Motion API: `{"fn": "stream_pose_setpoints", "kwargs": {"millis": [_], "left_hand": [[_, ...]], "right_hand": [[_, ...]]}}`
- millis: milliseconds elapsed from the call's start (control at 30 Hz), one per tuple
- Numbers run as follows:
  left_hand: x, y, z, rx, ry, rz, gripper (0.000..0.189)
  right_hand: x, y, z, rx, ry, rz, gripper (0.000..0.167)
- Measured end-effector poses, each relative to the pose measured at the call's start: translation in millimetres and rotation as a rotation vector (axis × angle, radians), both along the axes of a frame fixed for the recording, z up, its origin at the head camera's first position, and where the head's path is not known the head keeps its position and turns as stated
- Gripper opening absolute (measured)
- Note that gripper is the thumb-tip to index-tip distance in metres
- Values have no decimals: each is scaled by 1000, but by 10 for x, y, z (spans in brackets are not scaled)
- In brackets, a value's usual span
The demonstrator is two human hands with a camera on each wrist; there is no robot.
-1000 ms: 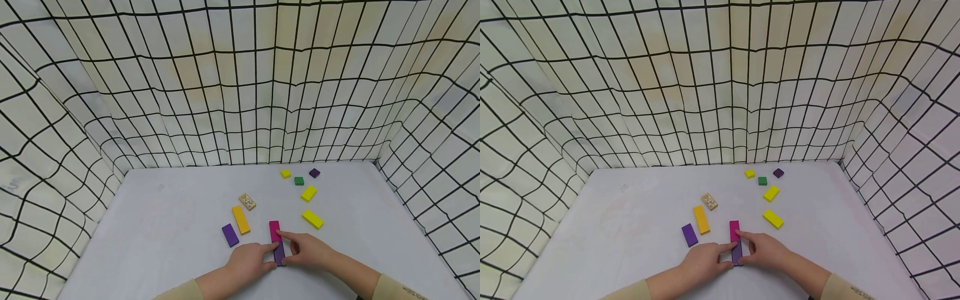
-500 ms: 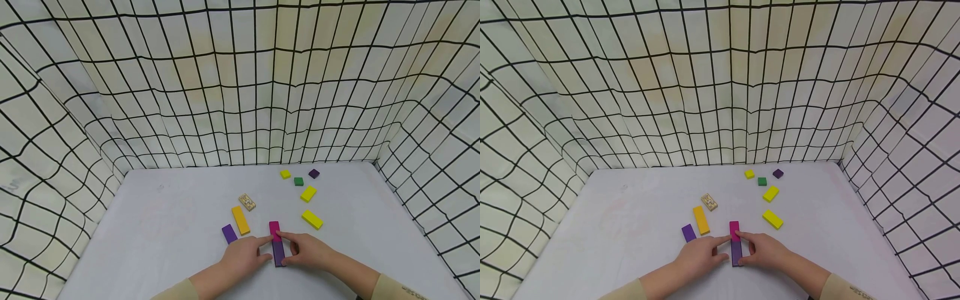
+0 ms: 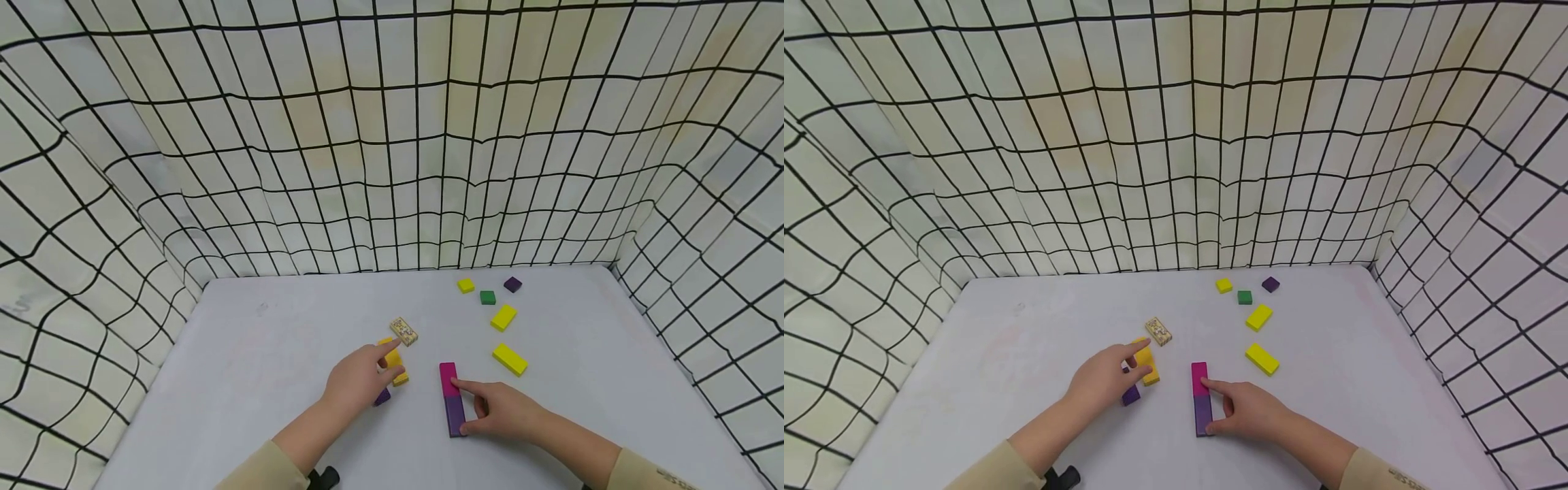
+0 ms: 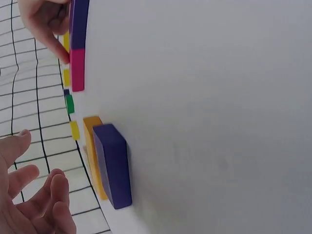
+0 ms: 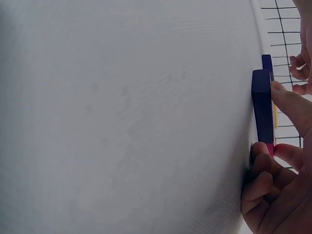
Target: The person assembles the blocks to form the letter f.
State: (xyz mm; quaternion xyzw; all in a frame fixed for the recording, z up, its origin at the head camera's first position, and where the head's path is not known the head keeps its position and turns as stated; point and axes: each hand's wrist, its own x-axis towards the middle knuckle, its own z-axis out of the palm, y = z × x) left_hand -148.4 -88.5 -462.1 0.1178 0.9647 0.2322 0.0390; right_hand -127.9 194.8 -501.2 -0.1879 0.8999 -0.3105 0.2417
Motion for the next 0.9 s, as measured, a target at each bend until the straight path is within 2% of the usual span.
{"fn": "stream_pose_setpoints", "kwargs": {"millis": [233,400,667,900], "left_hand": [[-132,-92,-58,-78,-4,74,57],[-221,-114,-96,-89,-59,107,66],[-314,-82,-139,-84,-185,79,77],[-335,-58,-196,-95,-197,55,85]], "right_hand": [[3,6,1,8,-2,-5,78],[1,4,9,-1,-10,-3,78],[-2,6,4,6,-14,-14,78],[-29,22,-32,16,-4,-9,78]]}}
